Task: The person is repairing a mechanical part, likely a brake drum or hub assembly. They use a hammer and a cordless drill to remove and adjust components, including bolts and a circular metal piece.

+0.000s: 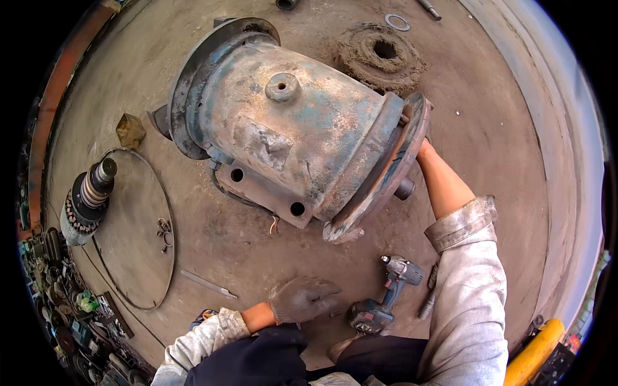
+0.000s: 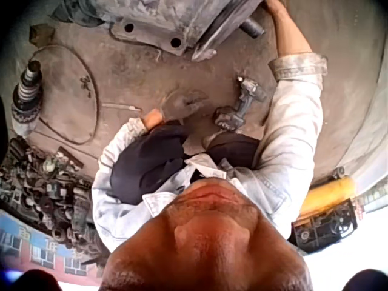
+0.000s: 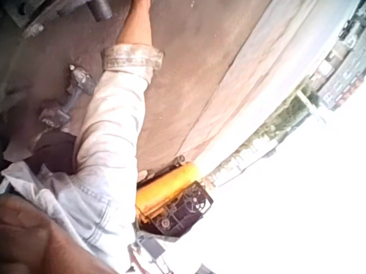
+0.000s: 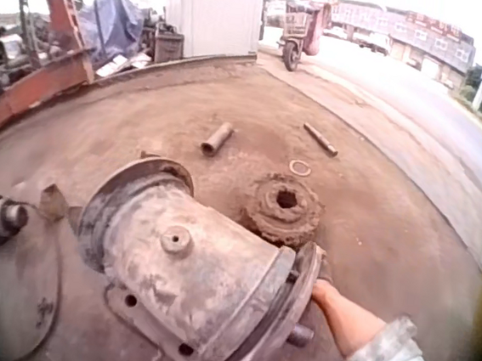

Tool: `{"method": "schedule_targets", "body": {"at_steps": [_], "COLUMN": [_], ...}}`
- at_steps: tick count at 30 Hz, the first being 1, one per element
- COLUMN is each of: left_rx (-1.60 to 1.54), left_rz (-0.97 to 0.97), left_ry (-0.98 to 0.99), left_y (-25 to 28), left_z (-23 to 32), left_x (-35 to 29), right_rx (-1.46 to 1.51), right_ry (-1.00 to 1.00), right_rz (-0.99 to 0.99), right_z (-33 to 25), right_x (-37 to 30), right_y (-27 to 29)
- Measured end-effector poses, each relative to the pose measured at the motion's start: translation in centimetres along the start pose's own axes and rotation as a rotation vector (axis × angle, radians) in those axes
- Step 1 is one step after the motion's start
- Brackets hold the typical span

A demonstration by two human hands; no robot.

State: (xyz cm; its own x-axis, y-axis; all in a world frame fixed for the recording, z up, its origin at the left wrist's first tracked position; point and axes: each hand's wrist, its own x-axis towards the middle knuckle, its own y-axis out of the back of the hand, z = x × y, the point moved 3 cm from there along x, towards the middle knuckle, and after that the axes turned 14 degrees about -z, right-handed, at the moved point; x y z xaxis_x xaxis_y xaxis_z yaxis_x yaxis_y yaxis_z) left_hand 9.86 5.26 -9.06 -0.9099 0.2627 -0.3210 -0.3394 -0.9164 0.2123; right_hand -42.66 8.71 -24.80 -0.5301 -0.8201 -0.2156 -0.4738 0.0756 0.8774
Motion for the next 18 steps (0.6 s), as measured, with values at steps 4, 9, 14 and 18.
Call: {"method": "schedule_targets", "body": {"at_steps": [4, 9, 14, 18], "left_rx": [0.078, 0.261, 0.393, 0.163], "left_rz": [0.038, 0.178, 0.123, -0.106], "left_ry": [0.012, -0.092, -0.18, -0.085], "left_y": [0.6, 3.6, 1.5, -1.5], "left_z": [-1.2, 1.7, 5.8, 4.1], "left_x": [-0.7, 1.8, 5.4, 5.9], "right_rx": [0.141, 0.732, 0.964, 1.369], "right_ry": [0.041, -0.402, -0.11, -0.522], "right_rz": [-0.143, -0.672, -0.814, -0.512], "right_z": [1.1, -10.9, -20.3, -19.2], "right_x": [-5.1, -23.8, -35.9, -40.6], "right_y": [0.8, 5.7, 1.7, -0.7]}}
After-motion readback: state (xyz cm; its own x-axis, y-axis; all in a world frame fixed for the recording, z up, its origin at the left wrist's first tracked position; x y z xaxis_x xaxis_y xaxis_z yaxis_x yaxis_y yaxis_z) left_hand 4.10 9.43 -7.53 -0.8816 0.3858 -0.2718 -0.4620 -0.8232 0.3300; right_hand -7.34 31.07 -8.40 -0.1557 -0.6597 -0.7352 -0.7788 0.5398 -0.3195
